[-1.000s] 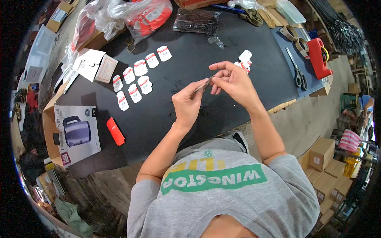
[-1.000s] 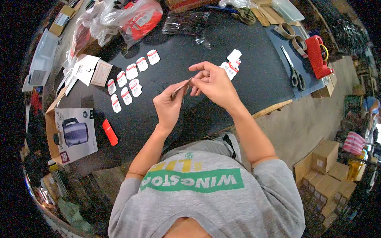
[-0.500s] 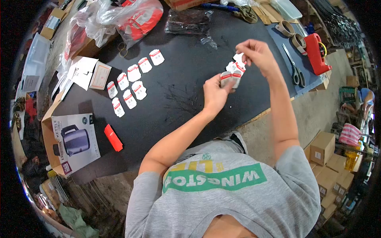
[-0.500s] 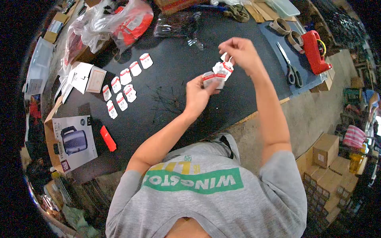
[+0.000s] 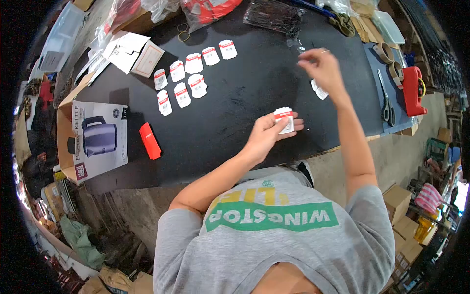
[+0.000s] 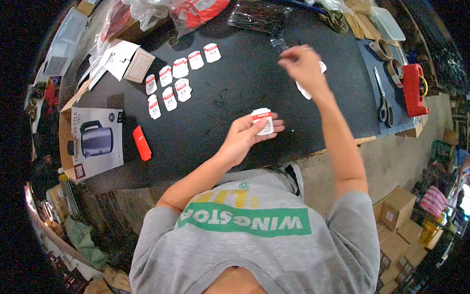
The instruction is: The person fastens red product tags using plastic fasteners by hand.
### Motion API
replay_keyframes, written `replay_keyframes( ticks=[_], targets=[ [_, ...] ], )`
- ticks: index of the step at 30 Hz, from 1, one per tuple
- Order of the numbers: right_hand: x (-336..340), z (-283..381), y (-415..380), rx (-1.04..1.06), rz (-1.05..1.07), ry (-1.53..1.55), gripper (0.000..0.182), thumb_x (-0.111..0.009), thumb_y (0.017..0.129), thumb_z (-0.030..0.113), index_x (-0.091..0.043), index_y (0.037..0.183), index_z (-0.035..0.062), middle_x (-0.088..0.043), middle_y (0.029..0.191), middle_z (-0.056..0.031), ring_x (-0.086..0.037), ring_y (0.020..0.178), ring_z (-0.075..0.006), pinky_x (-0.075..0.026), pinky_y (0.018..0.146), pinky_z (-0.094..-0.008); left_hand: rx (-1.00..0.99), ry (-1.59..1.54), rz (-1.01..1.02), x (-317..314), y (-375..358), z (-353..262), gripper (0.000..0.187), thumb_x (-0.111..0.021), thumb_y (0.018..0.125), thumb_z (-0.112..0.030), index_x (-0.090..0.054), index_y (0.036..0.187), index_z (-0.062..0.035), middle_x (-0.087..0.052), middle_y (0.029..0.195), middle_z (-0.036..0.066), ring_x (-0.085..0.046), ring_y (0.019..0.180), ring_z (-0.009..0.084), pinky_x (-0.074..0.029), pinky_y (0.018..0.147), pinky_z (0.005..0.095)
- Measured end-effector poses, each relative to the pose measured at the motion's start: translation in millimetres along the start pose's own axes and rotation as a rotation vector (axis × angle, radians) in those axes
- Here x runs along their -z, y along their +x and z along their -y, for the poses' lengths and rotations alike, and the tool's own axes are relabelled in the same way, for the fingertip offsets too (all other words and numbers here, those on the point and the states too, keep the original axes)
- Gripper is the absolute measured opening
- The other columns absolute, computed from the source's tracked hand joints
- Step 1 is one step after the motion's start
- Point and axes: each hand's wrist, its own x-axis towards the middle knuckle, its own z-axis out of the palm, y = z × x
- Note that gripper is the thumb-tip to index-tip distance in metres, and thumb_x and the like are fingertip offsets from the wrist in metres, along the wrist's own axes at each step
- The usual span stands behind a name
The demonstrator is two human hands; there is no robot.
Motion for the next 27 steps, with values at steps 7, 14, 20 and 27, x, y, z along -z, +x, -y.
replay_keyframes(
  ticks=[7,14,20,27],
  targets=[
    [-55,82,-34,0.235,0.49,0.351,0.012,-0.065,0.074,-0.002,-0.066,0.085,0.0019,-0.055,0.086,-0.007,-0.056,0.075,-0.019,-0.045,0.065,-0.0298,-0.147,0.099,-0.257,42,-61,-26,0.025,-0.056,0.091,-0.014,-0.057,0.109,0.0032,-0.066,0.098,0.017,-0.067,0.087,0.0236,-0.057,0.068,0.0279],
    [-91,125,-33,0.494,0.719,0.148,0.012,-0.063,0.074,0.0,-0.058,0.085,0.0011,-0.049,0.098,-0.0114,-0.056,0.088,-0.0294,-0.046,0.075,-0.0398,-0.569,0.112,-0.737,111,-112,-66,0.022,-0.056,0.091,-0.011,-0.058,0.107,0.0034,-0.065,0.103,0.018,-0.066,0.091,0.0257,-0.057,0.07,0.0269],
    [-114,123,-35,0.541,0.848,0.125,0.011,-0.063,0.074,-0.001,-0.052,0.078,-0.0009,-0.048,0.095,-0.0123,-0.055,0.088,-0.0307,-0.044,0.075,-0.0417,-0.588,0.069,-0.737,116,-117,-69,0.022,-0.057,0.09,-0.01,-0.058,0.106,0.0048,-0.063,0.104,0.021,-0.065,0.094,0.0274,-0.057,0.072,0.0273],
    [-100,128,-34,0.532,0.701,0.309,0.009,-0.062,0.077,0.0,-0.053,0.078,0.001,-0.048,0.089,-0.01,-0.054,0.074,-0.0261,-0.044,0.065,-0.036,-0.468,-0.08,-0.553,108,-89,-52,0.024,-0.057,0.09,-0.009,-0.055,0.111,0.0035,-0.062,0.109,0.021,-0.062,0.101,0.0286,-0.055,0.08,0.0307]
  ],
)
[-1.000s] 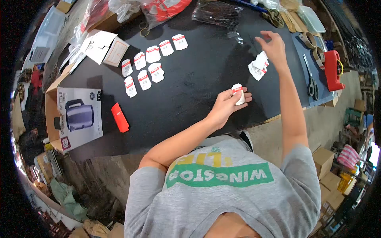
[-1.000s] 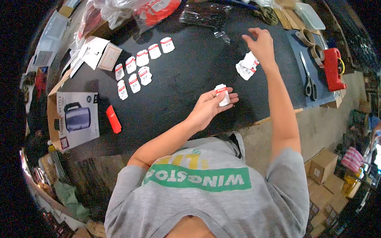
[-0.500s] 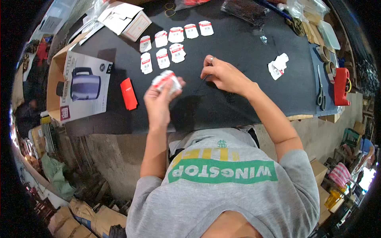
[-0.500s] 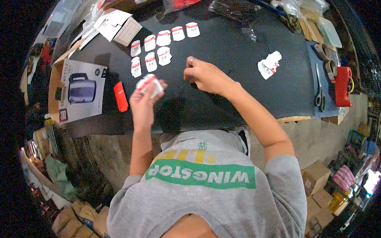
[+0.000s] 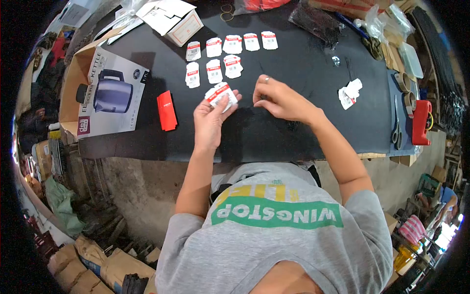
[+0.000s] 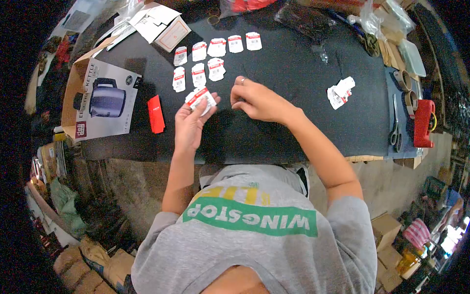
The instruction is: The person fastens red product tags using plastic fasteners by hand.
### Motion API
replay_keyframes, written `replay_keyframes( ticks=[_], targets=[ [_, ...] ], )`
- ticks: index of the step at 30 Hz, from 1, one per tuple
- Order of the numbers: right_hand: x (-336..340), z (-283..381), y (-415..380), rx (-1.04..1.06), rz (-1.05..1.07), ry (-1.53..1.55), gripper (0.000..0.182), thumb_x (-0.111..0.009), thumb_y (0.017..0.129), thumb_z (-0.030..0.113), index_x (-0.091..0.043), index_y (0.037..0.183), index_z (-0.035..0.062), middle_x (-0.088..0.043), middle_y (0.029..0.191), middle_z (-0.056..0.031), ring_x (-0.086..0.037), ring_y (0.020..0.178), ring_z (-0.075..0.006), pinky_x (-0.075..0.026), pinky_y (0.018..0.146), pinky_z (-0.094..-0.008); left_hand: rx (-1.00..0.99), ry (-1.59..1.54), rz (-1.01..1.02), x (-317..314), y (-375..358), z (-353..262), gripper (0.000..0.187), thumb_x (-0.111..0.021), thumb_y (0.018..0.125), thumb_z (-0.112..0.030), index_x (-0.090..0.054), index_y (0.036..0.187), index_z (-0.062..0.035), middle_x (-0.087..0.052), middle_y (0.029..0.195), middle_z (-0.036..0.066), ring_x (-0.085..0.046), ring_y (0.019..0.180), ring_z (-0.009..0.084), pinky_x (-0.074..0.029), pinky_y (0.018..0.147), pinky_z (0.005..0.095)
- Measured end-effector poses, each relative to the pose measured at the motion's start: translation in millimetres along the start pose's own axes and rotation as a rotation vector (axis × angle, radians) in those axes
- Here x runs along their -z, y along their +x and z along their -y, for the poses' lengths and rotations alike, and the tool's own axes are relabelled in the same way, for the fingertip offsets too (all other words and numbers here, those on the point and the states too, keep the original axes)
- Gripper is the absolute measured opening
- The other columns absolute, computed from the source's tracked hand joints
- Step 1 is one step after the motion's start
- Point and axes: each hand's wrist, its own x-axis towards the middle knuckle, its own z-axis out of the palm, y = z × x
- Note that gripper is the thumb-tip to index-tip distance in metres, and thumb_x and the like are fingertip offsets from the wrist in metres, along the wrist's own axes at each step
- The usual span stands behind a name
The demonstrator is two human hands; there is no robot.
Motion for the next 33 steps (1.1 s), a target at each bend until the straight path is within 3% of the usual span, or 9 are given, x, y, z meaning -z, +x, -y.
replay_keyframes(
  ticks=[2,4,6,19,24,27,31,33],
  targets=[
    [20,22,0,-0.131,-0.141,0.203,0.008,-0.064,0.079,0.004,-0.057,0.08,0.0026,-0.047,0.084,-0.0049,-0.05,0.068,-0.0146,-0.041,0.058,-0.0272,0.006,0.024,0.01,-9,2,4,0.022,-0.059,0.089,-0.008,-0.057,0.109,0.0021,-0.063,0.106,0.017,-0.064,0.097,0.0243,-0.056,0.077,0.0299],
    [29,29,-3,-0.195,-0.204,0.209,0.011,-0.066,0.077,0.008,-0.058,0.082,0.0019,-0.052,0.079,-0.009,-0.052,0.065,-0.0173,-0.042,0.057,-0.029,-0.084,0.157,-0.003,-23,3,8,0.02,-0.061,0.087,-0.006,-0.06,0.105,0.0013,-0.065,0.102,0.013,-0.065,0.089,0.0185,-0.056,0.073,0.0285],
    [33,31,-6,-0.263,-0.358,0.154,0.009,-0.068,0.077,0.007,-0.061,0.08,0.0022,-0.05,0.072,-0.0009,-0.045,0.057,-0.0067,-0.037,0.052,-0.0225,-0.116,0.165,-0.002,-39,3,8,0.018,-0.064,0.085,-0.005,-0.061,0.102,0.001,-0.066,0.098,0.01,-0.065,0.084,0.0143,-0.057,0.069,0.0272],
    [57,36,-35,-0.344,-0.538,0.056,0.01,-0.067,0.076,0.008,-0.063,0.079,0.0001,-0.054,0.064,-0.0026,-0.045,0.052,-0.006,-0.037,0.048,-0.0225,-0.344,0.504,0.074,-88,12,23,0.015,-0.064,0.085,-0.005,-0.064,0.097,0.0037,-0.066,0.09,0.006,-0.061,0.077,0.0085,-0.056,0.067,0.0244],
    [68,32,-59,-0.449,-0.614,0.222,0.009,-0.066,0.08,0.007,-0.063,0.081,-0.0013,-0.058,0.067,0.0007,-0.046,0.053,-0.0008,-0.035,0.046,-0.0179,-0.475,0.708,0.15,-114,16,30,0.014,-0.065,0.085,-0.008,-0.066,0.096,0.0017,-0.066,0.083,0.003,-0.06,0.072,0.0072,-0.054,0.065,0.0231],
    [75,36,-72,-0.514,-0.686,0.267,0.007,-0.066,0.08,0.005,-0.063,0.082,-0.0013,-0.058,0.066,0.0025,-0.047,0.055,0.0008,-0.035,0.047,-0.0164,-0.358,0.533,0.243,-131,22,35,0.016,-0.065,0.085,-0.008,-0.066,0.097,0.0018,-0.066,0.083,0.003,-0.06,0.073,0.0071,-0.055,0.064,0.0234],
    [77,33,-86,-0.493,-0.791,0.237,0.007,-0.066,0.079,0.005,-0.063,0.081,-0.0008,-0.057,0.063,0.0035,-0.047,0.053,0.0014,-0.035,0.047,-0.0162,-0.302,0.544,0.301,-145,23,40,0.016,-0.065,0.085,-0.007,-0.065,0.097,0.0038,-0.067,0.085,0.005,-0.061,0.073,0.0078,-0.055,0.064,0.024],
    [81,34,-93,-0.66,-0.742,0.204,0.012,-0.067,0.075,0.009,-0.063,0.077,-0.0019,-0.062,0.065,-0.0033,-0.054,0.056,-0.0038,-0.042,0.05,-0.0204,-0.232,0.507,0.297,-152,21,40,0.017,-0.065,0.084,-0.005,-0.064,0.096,0.0054,-0.067,0.087,0.007,-0.062,0.073,0.0085,-0.055,0.064,0.024]
  ],
)
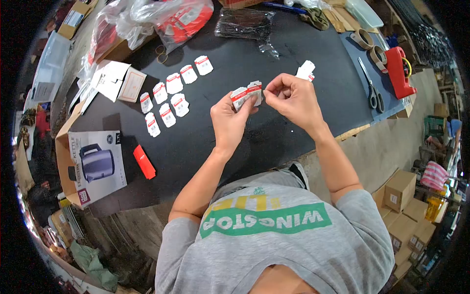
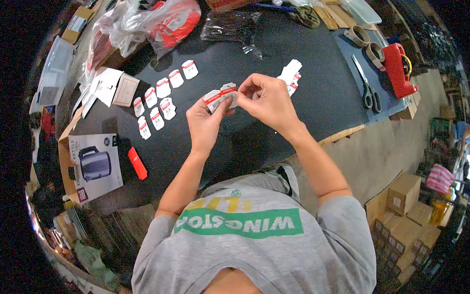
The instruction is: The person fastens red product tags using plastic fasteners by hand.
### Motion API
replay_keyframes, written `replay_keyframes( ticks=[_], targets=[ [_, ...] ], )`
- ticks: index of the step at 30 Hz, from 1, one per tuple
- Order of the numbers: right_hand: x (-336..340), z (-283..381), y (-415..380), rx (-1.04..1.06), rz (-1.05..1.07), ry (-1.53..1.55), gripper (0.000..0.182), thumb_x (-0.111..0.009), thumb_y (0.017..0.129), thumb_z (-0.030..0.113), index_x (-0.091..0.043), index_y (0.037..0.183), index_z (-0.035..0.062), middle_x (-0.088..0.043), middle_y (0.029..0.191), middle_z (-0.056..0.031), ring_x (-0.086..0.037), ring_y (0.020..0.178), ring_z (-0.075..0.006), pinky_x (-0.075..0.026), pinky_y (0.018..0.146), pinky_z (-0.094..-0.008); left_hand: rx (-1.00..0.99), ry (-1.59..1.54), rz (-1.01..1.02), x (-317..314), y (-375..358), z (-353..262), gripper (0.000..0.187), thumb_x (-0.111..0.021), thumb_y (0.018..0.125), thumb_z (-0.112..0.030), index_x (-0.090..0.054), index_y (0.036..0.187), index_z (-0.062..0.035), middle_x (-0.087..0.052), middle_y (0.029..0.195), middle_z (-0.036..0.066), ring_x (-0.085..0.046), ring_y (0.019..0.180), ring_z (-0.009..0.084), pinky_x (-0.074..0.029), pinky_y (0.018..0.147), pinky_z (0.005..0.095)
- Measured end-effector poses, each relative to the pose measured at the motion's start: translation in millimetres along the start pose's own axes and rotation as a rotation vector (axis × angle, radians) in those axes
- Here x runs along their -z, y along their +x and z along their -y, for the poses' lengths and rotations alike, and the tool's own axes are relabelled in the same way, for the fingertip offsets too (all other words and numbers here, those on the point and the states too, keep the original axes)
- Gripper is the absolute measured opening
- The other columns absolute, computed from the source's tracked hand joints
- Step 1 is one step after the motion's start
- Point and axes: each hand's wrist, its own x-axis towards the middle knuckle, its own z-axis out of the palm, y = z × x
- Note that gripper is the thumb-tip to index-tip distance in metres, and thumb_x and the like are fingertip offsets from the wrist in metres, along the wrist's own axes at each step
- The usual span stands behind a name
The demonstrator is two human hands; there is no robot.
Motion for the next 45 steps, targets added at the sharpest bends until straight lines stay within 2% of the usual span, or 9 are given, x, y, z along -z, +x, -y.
replay_keyframes(
  ticks=[7,19,21,24,29,34,36,41,45],
  targets=[
    [7,-7,-3,0.019,-0.049,0.008,0.007,-0.066,0.077,0.004,-0.062,0.078,-0.0011,-0.056,0.06,0.004,-0.047,0.051,0.0018,-0.033,0.045,-0.0161,0.003,-0.018,0.046,-10,2,8,0.015,-0.064,0.084,-0.002,-0.066,0.098,0.0038,-0.067,0.086,0.006,-0.063,0.075,0.0102,-0.054,0.065,0.0243],
    [68,-34,6,-0.265,0.119,0.49,0.022,-0.064,0.086,0.014,-0.064,0.095,-0.0058,-0.066,0.078,-0.0109,-0.066,0.069,-0.015,-0.054,0.06,-0.0239,-0.701,0.377,0.172,-62,29,31,0.033,-0.058,0.07,0.012,-0.066,0.098,-0.0039,-0.067,0.097,0.014,-0.066,0.087,0.0283,-0.054,0.073,0.0318],
    [78,-38,13,-0.281,0.086,0.376,0.024,-0.066,0.084,0.018,-0.066,0.091,-0.0041,-0.066,0.073,-0.0077,-0.064,0.064,-0.0115,-0.05,0.054,-0.0212,-0.629,0.353,0.161,-77,28,35,0.028,-0.061,0.072,0.008,-0.067,0.096,-0.0031,-0.068,0.091,0.014,-0.068,0.079,0.0225,-0.054,0.07,0.0298],
    [94,-62,42,-0.191,-0.042,0.111,0.023,-0.066,0.083,0.019,-0.065,0.09,-0.0026,-0.065,0.072,-0.0059,-0.057,0.054,-0.0072,-0.041,0.046,-0.0189,0.084,-0.011,0.245,-98,23,45,0.015,-0.067,0.081,-0.006,-0.066,0.095,0.0002,-0.068,0.082,0.006,-0.063,0.072,0.0096,-0.054,0.062,0.0266],
    [102,-102,94,-0.159,-0.075,0.02,0.022,-0.063,0.084,0.017,-0.063,0.089,-0.0047,-0.064,0.069,-0.0073,-0.059,0.053,-0.0091,-0.042,0.044,-0.0213,0.528,-0.421,0.334,-114,9,59,0.021,-0.067,0.082,-0.007,-0.061,0.102,0.0002,-0.067,0.092,0.009,-0.067,0.08,0.018,-0.057,0.066,0.0268],
    [94,-117,115,-0.214,-0.132,-0.152,0.022,-0.067,0.08,0.018,-0.065,0.084,-0.0034,-0.065,0.072,-0.0114,-0.062,0.058,-0.0158,-0.048,0.051,-0.0269,0.608,-0.498,0.333,-90,-7,58,0.03,-0.059,0.09,-0.017,-0.055,0.111,0.0024,-0.063,0.105,0.014,-0.064,0.095,0.0231,-0.055,0.08,0.0319],
    [80,-116,109,0.26,-0.444,-0.65,0.024,-0.071,0.074,0.02,-0.066,0.083,-0.0014,-0.064,0.076,-0.0147,-0.063,0.071,-0.0238,-0.05,0.065,-0.0333,0.609,-0.554,0.332,-68,-16,53,0.032,-0.055,0.092,-0.018,-0.052,0.115,0.0029,-0.061,0.11,0.016,-0.062,0.101,0.0246,-0.052,0.085,0.034],
    [15,-79,35,0.13,0.136,-0.385,0.015,-0.075,0.067,0.013,-0.067,0.076,0.0038,-0.061,0.074,-0.0104,-0.06,0.073,-0.0226,-0.046,0.065,-0.0339,0.543,-0.502,0.282,5,-37,28,0.035,-0.047,0.096,-0.018,-0.048,0.122,0.0051,-0.058,0.117,0.02,-0.059,0.107,0.0275,-0.05,0.089,0.0351],
    [-21,-76,-5,0.102,0.044,-0.431,0.018,-0.074,0.069,0.01,-0.063,0.075,-0.003,-0.058,0.076,-0.0145,-0.059,0.069,-0.0263,-0.046,0.064,-0.035,0.483,-0.397,0.097,45,-46,27,0.029,-0.053,0.093,-0.017,-0.053,0.115,0.0027,-0.061,0.111,0.02,-0.062,0.102,0.0254,-0.055,0.08,0.0315]
  ],
)
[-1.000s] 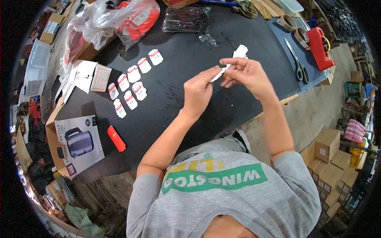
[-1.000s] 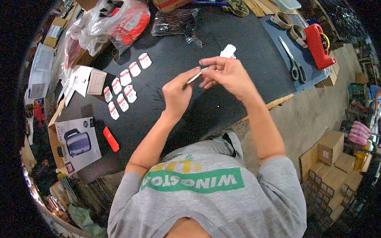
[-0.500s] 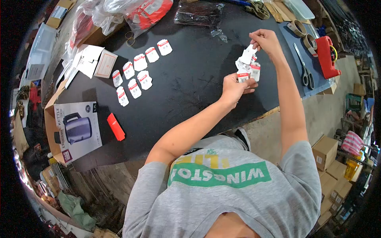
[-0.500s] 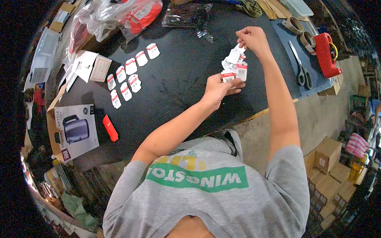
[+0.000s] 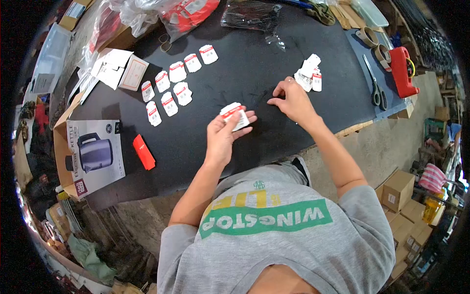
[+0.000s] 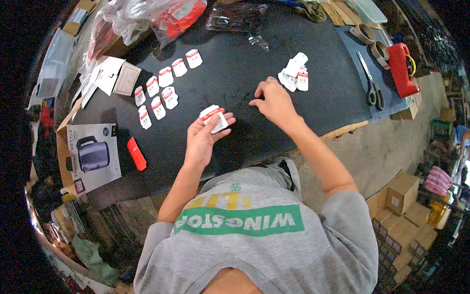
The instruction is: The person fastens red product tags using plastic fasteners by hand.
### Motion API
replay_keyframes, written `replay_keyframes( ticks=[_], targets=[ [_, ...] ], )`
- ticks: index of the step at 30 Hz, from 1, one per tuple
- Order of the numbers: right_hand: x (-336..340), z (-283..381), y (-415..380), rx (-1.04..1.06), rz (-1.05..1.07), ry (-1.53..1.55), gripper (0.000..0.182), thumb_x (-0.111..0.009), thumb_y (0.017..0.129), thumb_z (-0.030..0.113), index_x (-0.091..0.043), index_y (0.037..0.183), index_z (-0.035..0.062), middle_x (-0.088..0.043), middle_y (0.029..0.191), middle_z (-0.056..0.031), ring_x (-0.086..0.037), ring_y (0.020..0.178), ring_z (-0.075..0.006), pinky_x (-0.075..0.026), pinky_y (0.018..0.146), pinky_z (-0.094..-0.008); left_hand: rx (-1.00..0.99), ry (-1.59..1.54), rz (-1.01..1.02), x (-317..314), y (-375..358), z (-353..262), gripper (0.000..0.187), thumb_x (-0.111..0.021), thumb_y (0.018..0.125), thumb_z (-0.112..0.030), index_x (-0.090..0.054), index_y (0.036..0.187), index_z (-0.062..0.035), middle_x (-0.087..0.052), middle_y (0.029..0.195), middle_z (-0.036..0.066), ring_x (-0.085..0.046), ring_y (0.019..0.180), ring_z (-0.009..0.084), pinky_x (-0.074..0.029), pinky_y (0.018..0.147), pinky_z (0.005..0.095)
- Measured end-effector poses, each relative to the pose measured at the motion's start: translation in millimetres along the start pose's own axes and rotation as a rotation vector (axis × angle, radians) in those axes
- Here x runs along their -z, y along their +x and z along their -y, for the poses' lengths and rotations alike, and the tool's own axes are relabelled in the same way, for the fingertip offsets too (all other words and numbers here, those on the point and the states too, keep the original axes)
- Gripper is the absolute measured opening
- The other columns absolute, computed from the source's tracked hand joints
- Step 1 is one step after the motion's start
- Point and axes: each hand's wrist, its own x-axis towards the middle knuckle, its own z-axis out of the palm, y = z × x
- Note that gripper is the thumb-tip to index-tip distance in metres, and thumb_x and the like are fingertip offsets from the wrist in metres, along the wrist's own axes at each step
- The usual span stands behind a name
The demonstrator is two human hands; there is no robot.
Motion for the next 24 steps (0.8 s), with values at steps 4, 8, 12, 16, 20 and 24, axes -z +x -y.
replay_keyframes(
  ticks=[4,8,12,16,20,24],
  targets=[
    [-8,5,-8,-0.107,0.006,0.09,0.013,-0.071,0.07,0.009,-0.062,0.074,-0.0006,-0.056,0.082,-0.0174,-0.057,0.079,-0.034,-0.046,0.07,-0.0418,-0.071,-0.094,0.183,7,6,5,0.026,-0.052,0.093,-0.016,-0.055,0.112,0.0022,-0.059,0.115,0.022,-0.06,0.105,0.0274,-0.054,0.083,0.0323],
    [3,4,-19,-0.188,-0.022,0.015,0.011,-0.069,0.072,0.007,-0.062,0.073,-0.0005,-0.058,0.08,-0.0162,-0.059,0.076,-0.0321,-0.046,0.068,-0.041,-0.061,-0.077,0.327,-7,24,22,0.026,-0.051,0.094,-0.015,-0.055,0.113,0.0025,-0.054,0.125,0.02,-0.053,0.117,0.0272,-0.043,0.097,0.0357],
    [22,-3,-40,-0.288,-0.065,0.009,0.012,-0.069,0.073,0.009,-0.062,0.073,-0.0005,-0.059,0.079,-0.0161,-0.06,0.073,-0.0289,-0.047,0.066,-0.0384,-0.036,-0.155,0.247,1,29,22,0.027,-0.051,0.094,-0.016,-0.055,0.114,0.0017,-0.053,0.126,0.019,-0.052,0.117,0.0265,-0.043,0.097,0.035],
    [37,-14,-54,-0.296,-0.083,-0.057,0.012,-0.07,0.072,0.008,-0.062,0.074,-0.0004,-0.057,0.077,-0.0135,-0.059,0.07,-0.0264,-0.046,0.064,-0.0361,-0.066,-0.161,0.192,17,26,19,0.028,-0.053,0.093,-0.017,-0.054,0.114,0.0012,-0.053,0.126,0.019,-0.052,0.118,0.0264,-0.042,0.097,0.0352],
    [31,6,-43,-0.095,-0.134,0.044,0.019,-0.071,0.072,0.006,-0.059,0.087,0.0017,-0.055,0.083,-0.0126,-0.058,0.077,-0.0264,-0.046,0.065,-0.0355,-0.06,-0.125,0.17,11,20,13,0.028,-0.054,0.093,-0.016,-0.054,0.114,0.0011,-0.057,0.121,0.019,-0.056,0.113,0.0258,-0.047,0.091,0.0341],
    [3,9,-25,0.055,-0.053,0.067,0.019,-0.068,0.075,0.008,-0.057,0.09,0.0015,-0.053,0.092,-0.015,-0.057,0.082,-0.0333,-0.046,0.068,-0.0401,0.028,-0.058,0.114,-6,16,4,0.026,-0.053,0.094,-0.018,-0.055,0.112,0.0014,-0.063,0.109,0.016,-0.064,0.099,0.023,-0.055,0.077,0.0303]
  ],
)
